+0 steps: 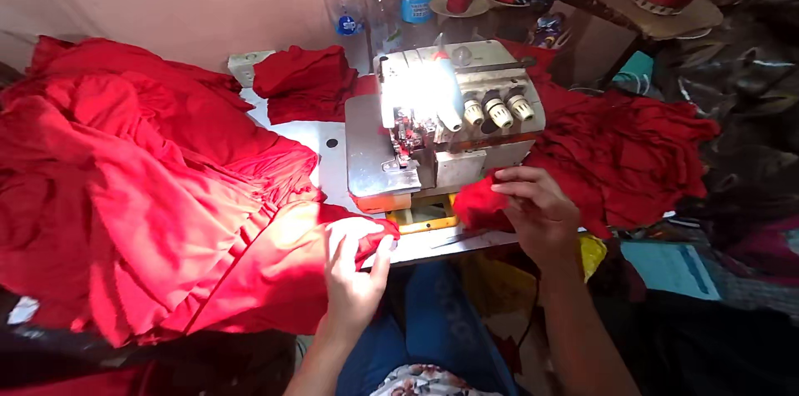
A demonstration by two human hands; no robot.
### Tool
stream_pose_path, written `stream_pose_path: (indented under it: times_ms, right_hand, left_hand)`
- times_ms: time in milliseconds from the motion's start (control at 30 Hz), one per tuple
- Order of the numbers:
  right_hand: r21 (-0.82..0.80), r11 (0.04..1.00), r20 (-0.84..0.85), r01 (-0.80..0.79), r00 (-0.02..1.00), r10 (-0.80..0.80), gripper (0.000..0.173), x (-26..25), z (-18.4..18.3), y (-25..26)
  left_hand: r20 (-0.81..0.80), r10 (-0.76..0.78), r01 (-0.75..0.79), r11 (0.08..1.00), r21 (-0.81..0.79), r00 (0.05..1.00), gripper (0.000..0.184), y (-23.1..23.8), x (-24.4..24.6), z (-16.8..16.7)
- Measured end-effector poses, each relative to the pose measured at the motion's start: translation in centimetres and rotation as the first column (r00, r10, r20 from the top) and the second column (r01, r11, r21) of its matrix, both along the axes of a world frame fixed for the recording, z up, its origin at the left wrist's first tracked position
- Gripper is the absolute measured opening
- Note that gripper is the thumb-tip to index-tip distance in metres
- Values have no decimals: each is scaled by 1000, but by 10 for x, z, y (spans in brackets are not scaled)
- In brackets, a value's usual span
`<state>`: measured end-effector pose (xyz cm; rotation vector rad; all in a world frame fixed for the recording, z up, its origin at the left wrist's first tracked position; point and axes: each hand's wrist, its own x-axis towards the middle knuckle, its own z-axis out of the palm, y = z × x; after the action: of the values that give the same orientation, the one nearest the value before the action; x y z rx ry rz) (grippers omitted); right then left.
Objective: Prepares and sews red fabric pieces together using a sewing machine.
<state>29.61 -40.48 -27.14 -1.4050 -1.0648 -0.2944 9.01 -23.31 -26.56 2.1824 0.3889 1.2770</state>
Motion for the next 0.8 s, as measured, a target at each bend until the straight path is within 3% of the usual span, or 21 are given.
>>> stream_pose_path:
  times_ms: [67, 167, 233, 300, 367, 400, 433, 500, 533, 567, 600, 633, 700, 800]
  right_hand:
    - [35, 985, -49, -170, 984, 171, 12, -10, 9, 7]
    - [150, 954, -96, -260, 956, 276, 10, -40, 10, 32]
    - [223, 952, -112, -209, 965, 238, 7, -62, 9, 46]
    - [263, 944, -147, -197, 959, 242, 6, -80, 5, 56]
    - [299, 898, -208, -323, 896, 392, 10, -91, -1, 62]
    - [326, 847, -270, -421, 817, 510, 12, -93, -2, 62]
    - [359, 776, -339, -519, 702, 626, 14, -92, -1, 62]
    - [407, 639, -448, -652, 468, 762, 9, -83, 5, 59]
    - [412, 586, -475, -698, 384, 792, 8, -79, 8, 59]
    - [399, 539, -481, -742, 331, 812, 8, -76, 10, 59]
    - [367, 515, -481, -775, 316, 818, 10, -74, 12, 61]
    - [325, 516, -478, -792, 333, 812, 11, -74, 12, 63]
    - [234, 572, -464, -786, 427, 776, 11, -75, 9, 66]
    - [103, 752, -353, -651, 683, 639, 21, -72, -3, 57]
  left_hand:
    - [63, -219, 222, 974, -54, 974, 13, 0, 21, 16]
    - [181, -516, 540, 831, -131, 838, 25, -11, 48, 21]
    - [335, -511, 587, 787, -190, 792, 22, -23, 53, 13]
    - [457, -386, 521, 826, -215, 801, 13, -33, 49, 4]
    - [528, -290, 469, 850, -242, 798, 13, -34, 38, -3]
    - [549, -267, 491, 813, -312, 792, 16, -33, 29, -2]
    - [554, -266, 547, 716, -434, 789, 17, -32, 18, 3]
    - [596, -384, 704, 282, -652, 705, 15, -26, -5, 14]
    - [573, -512, 711, 113, -694, 640, 12, -19, -12, 16]
    - [504, -651, 682, 29, -731, 567, 11, -12, -16, 14]
    - [431, -755, 646, -12, -763, 495, 21, -5, -18, 13]
    - [360, -835, 626, -25, -780, 416, 34, 1, -19, 12]
    - [258, -907, 608, -2, -794, 333, 42, 11, -20, 15]
    - [235, -883, 594, 60, -802, 407, 23, 21, -24, 20]
